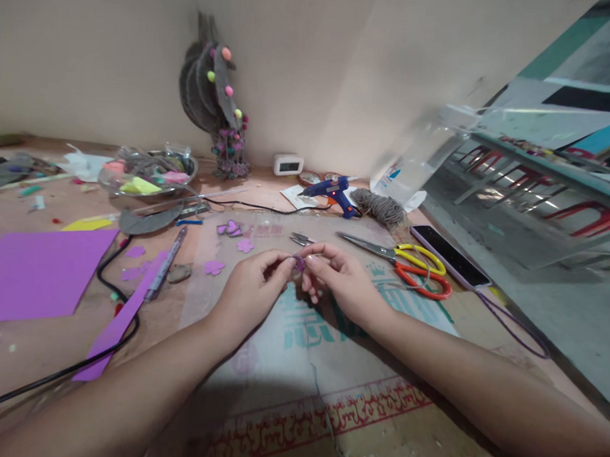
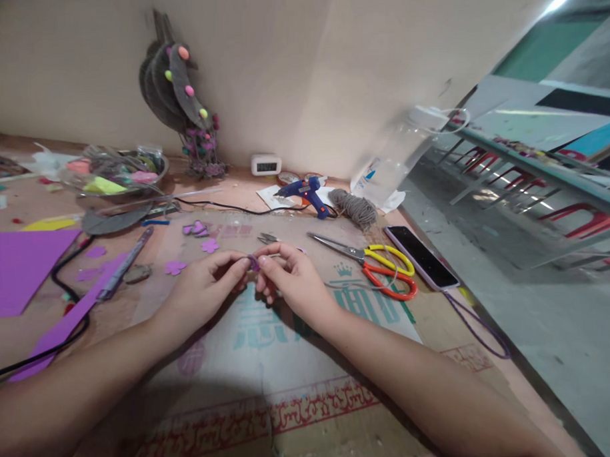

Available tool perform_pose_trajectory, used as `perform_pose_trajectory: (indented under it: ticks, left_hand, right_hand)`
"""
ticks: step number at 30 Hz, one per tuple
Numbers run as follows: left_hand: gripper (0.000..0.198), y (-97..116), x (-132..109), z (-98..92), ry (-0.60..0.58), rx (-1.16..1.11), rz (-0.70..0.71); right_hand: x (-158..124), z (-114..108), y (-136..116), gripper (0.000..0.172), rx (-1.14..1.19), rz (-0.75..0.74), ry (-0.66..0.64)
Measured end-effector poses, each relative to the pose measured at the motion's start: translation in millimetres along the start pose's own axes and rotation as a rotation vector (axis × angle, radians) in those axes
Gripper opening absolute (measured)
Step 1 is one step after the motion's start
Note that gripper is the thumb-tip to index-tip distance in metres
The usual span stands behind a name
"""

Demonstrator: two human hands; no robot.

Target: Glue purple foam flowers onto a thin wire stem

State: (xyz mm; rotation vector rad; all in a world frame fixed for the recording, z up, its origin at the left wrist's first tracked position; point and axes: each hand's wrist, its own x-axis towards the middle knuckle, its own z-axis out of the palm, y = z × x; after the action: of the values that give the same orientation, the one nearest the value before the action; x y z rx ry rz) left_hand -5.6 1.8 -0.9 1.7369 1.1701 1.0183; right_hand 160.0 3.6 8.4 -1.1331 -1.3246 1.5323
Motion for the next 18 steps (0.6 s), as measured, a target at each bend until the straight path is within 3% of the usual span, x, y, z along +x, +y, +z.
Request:
perform_pose_trajectory:
  ticks: [18]
  left_hand:
    - [0.023, 1.8, -0.7, 0.1, -0.021, 0.019, -0.004]
  right_hand:
    - [-1.4, 4.0, 1.9, 0.025, -0.166, -0.042, 0.079]
